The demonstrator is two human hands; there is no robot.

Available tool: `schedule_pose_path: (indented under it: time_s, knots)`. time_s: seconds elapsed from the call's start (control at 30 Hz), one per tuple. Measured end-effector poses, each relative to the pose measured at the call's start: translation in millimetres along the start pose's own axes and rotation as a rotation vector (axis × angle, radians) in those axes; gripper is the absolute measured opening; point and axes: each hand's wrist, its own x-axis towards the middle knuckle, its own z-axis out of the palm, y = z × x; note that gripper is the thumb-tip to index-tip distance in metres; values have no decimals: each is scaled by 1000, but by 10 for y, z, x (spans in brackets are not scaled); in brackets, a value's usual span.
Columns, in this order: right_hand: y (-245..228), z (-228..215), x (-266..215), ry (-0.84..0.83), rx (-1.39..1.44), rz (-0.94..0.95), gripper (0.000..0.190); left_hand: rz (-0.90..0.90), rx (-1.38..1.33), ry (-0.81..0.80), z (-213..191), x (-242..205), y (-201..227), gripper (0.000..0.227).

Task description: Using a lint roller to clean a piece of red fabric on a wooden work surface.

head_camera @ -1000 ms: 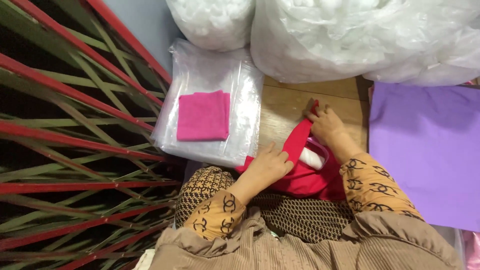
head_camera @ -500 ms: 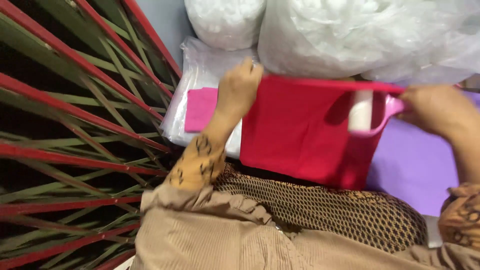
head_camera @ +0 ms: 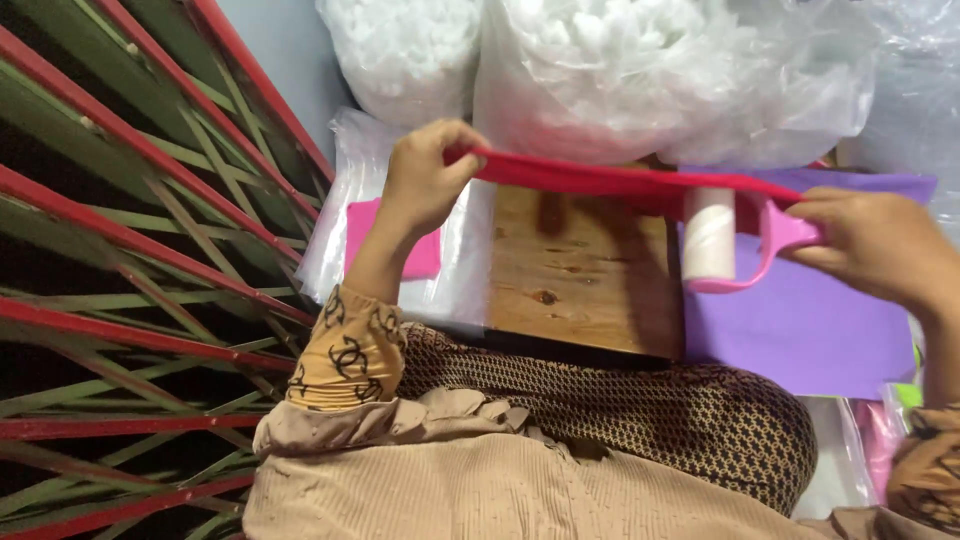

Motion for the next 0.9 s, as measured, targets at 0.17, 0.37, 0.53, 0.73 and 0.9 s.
schedule_pose_path:
  time_s: [0.17, 0.37, 0.53, 0.73, 0.9]
  knots:
    - [-297, 281, 45, -244, 422, 92, 24, -374, -314, -280, 138, -250, -508, 10]
    - [-541, 652, -37, -350, 647, 75, 10, -673, -130, -557, 185, -462, -571, 8]
    - [-205, 563, -238, -104, 704, 64, 39, -630, -249, -390, 18, -315, -364, 11]
    - [270, 444, 274, 251, 977, 133, 53, -220, -651, 51, 222, 260, -586, 21]
    - [455, 431, 796, 220, 613, 344, 42, -268, -463, 107, 804, 786, -1097, 12]
